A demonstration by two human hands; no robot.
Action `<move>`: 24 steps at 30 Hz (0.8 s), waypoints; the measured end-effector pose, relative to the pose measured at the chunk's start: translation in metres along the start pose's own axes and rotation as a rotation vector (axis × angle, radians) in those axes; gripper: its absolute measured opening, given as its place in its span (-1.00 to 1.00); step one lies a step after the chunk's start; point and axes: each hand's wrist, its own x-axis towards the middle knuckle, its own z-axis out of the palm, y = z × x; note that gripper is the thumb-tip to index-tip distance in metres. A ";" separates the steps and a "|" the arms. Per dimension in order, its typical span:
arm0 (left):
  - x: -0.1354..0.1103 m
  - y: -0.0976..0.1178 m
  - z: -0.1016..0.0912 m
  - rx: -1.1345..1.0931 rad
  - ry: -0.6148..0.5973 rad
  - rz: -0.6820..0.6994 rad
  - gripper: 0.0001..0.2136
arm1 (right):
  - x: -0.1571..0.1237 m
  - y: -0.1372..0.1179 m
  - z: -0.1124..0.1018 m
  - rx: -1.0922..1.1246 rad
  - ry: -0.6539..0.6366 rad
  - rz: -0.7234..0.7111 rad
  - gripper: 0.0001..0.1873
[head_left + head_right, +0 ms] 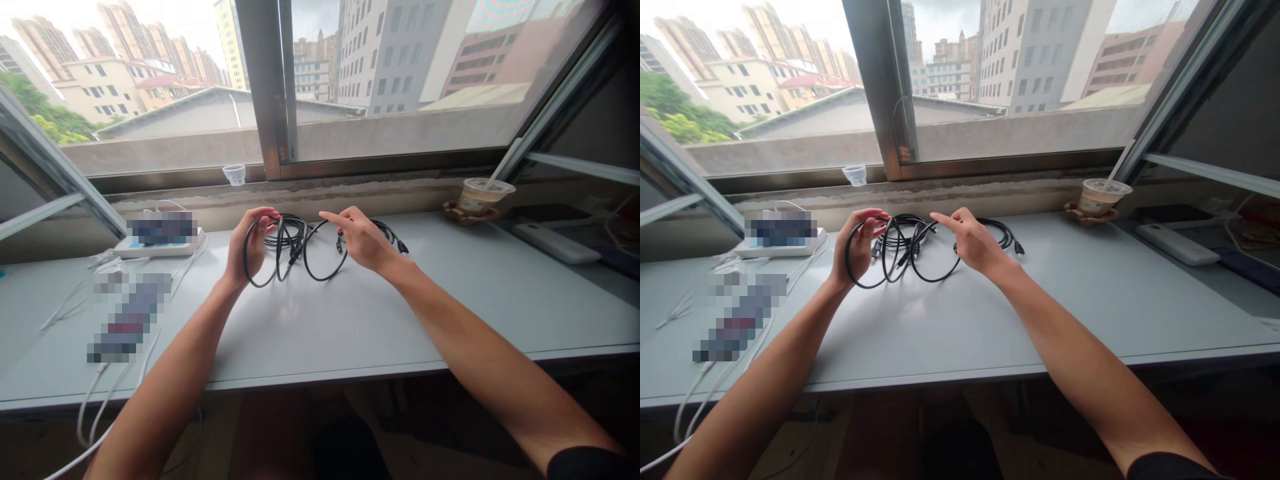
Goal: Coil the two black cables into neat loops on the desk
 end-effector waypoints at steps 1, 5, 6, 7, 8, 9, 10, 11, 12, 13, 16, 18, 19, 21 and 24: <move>0.001 -0.002 -0.001 -0.002 0.013 -0.007 -0.62 | 0.001 0.000 -0.002 -0.036 0.011 0.030 -0.52; 0.005 -0.001 -0.007 0.043 0.078 -0.003 -0.59 | 0.003 0.008 -0.011 -0.193 0.017 0.073 -0.72; 0.007 0.001 -0.010 0.059 0.103 0.007 -0.58 | 0.003 0.013 -0.014 -0.222 0.008 0.071 -0.74; 0.008 0.003 -0.012 0.073 0.132 0.019 -0.57 | 0.003 0.018 -0.017 -0.244 -0.006 0.071 -0.73; 0.011 0.005 -0.016 0.086 0.167 0.033 -0.57 | 0.002 0.024 -0.019 -0.258 -0.024 0.075 -0.68; 0.013 0.006 -0.019 0.097 0.207 0.048 -0.56 | 0.001 0.031 -0.021 -0.265 -0.045 0.086 -0.61; 0.016 0.007 -0.023 0.105 0.255 0.062 -0.56 | 0.000 0.037 -0.023 -0.267 -0.063 0.104 -0.53; 0.019 0.008 -0.027 0.113 0.307 0.076 -0.56 | -0.001 0.042 -0.025 -0.267 -0.078 0.127 -0.45; 0.021 0.007 -0.032 0.123 0.356 0.089 -0.56 | -0.003 0.047 -0.026 -0.268 -0.086 0.153 -0.38; 0.024 0.006 -0.036 0.132 0.405 0.103 -0.57 | -0.004 0.051 -0.028 -0.269 -0.088 0.180 -0.36; 0.030 -0.002 -0.049 0.142 0.527 0.143 -0.58 | -0.005 0.059 -0.031 -0.265 -0.072 0.267 -0.45; 0.031 -0.009 -0.055 0.141 0.579 0.151 -0.58 | -0.006 0.062 -0.033 -0.229 -0.060 0.317 -0.58; 0.031 -0.013 -0.058 0.146 0.591 0.141 -0.58 | -0.006 0.064 -0.034 -0.203 -0.055 0.332 -0.64; 0.030 -0.019 -0.061 0.171 0.587 0.102 -0.59 | -0.005 0.069 -0.035 -0.155 -0.039 0.338 -0.76; 0.028 -0.024 -0.062 0.205 0.571 0.050 -0.61 | -0.003 0.077 -0.035 -0.105 0.049 0.351 -0.91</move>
